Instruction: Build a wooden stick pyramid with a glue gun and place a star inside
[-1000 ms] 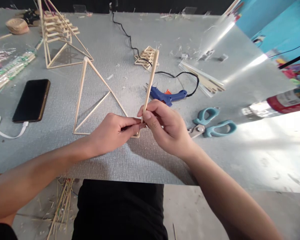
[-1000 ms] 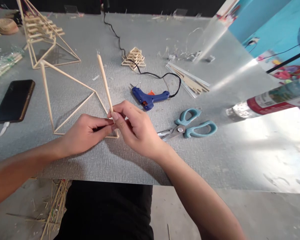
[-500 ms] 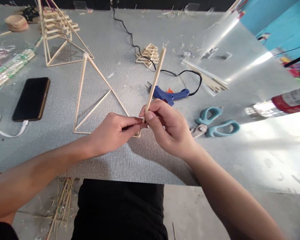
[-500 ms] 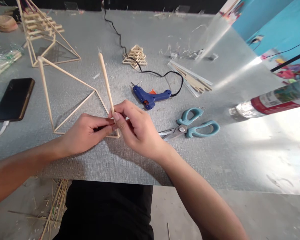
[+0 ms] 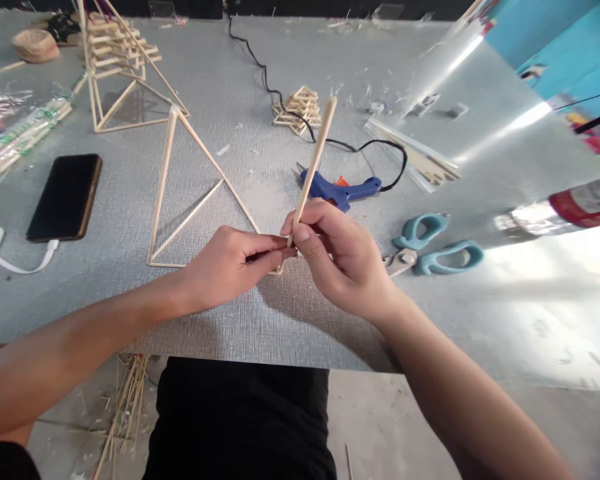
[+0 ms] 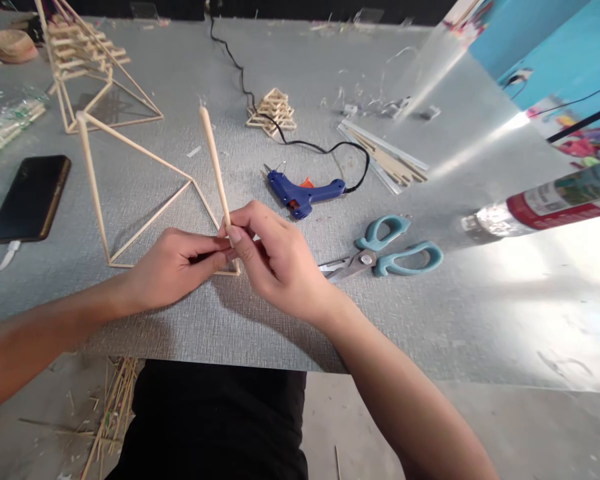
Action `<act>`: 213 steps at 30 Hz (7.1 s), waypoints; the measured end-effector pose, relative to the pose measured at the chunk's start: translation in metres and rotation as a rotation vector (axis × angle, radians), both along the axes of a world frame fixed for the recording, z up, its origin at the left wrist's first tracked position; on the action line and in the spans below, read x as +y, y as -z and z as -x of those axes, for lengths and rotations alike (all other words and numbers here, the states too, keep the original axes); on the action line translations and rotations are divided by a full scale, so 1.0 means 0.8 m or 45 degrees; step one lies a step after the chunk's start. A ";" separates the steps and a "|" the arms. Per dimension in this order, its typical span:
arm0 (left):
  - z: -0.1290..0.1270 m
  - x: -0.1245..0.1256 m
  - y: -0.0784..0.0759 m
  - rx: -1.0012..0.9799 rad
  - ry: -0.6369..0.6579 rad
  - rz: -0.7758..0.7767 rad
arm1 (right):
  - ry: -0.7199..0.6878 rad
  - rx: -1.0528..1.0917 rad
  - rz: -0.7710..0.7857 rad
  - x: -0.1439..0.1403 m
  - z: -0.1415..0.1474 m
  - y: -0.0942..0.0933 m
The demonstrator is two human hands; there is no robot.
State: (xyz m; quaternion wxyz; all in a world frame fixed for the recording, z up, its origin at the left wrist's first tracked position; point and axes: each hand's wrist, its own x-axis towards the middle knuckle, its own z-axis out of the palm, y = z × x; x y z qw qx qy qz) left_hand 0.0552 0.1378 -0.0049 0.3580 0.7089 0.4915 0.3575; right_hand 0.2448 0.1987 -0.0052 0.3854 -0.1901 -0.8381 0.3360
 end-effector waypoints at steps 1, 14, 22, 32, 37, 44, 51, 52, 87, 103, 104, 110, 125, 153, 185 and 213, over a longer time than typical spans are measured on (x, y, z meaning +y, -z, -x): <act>0.000 0.000 0.000 0.004 -0.003 0.001 | 0.003 -0.003 -0.001 0.000 0.000 0.000; 0.001 -0.001 0.004 0.053 0.012 -0.116 | -0.024 0.015 -0.026 0.001 -0.001 0.004; 0.000 -0.002 0.005 0.035 0.012 -0.121 | -0.017 0.024 -0.005 0.000 -0.001 0.005; 0.006 -0.006 -0.013 0.260 -0.027 -0.146 | -0.066 0.041 0.034 0.002 0.002 0.003; 0.054 -0.042 -0.064 0.714 -0.093 -0.570 | -0.064 0.044 0.004 0.001 0.012 -0.003; 0.124 -0.029 -0.142 0.255 -0.612 -0.655 | -0.073 0.003 0.057 -0.004 0.031 -0.006; 0.125 0.005 -0.131 0.273 -0.220 -0.490 | -0.041 -0.036 0.054 -0.008 0.037 0.000; 0.125 0.006 -0.129 0.275 -0.194 -0.489 | -0.034 -0.045 0.061 -0.008 0.037 0.002; 0.130 0.030 -0.103 0.158 0.059 -0.594 | -0.026 -0.097 0.102 -0.008 0.049 0.004; 0.126 0.030 -0.100 0.119 0.085 -0.560 | -0.010 -0.079 0.135 -0.008 0.046 0.010; 0.126 0.030 -0.100 0.121 0.079 -0.553 | -0.011 -0.078 0.136 -0.008 0.045 0.011; 0.126 0.029 -0.099 0.131 0.065 -0.555 | -0.010 -0.092 0.146 -0.009 0.045 0.011; 0.127 0.028 -0.099 0.150 0.092 -0.562 | -0.011 -0.079 0.124 -0.008 0.046 0.014; 0.128 0.033 -0.097 0.132 0.099 -0.533 | 0.017 -0.050 0.196 -0.007 0.042 0.016; 0.151 0.065 -0.117 0.100 0.408 -0.270 | -0.099 -0.004 0.239 0.006 0.048 0.003; 0.145 0.056 -0.115 0.216 0.339 -0.371 | -0.133 -0.001 0.260 0.004 0.039 0.010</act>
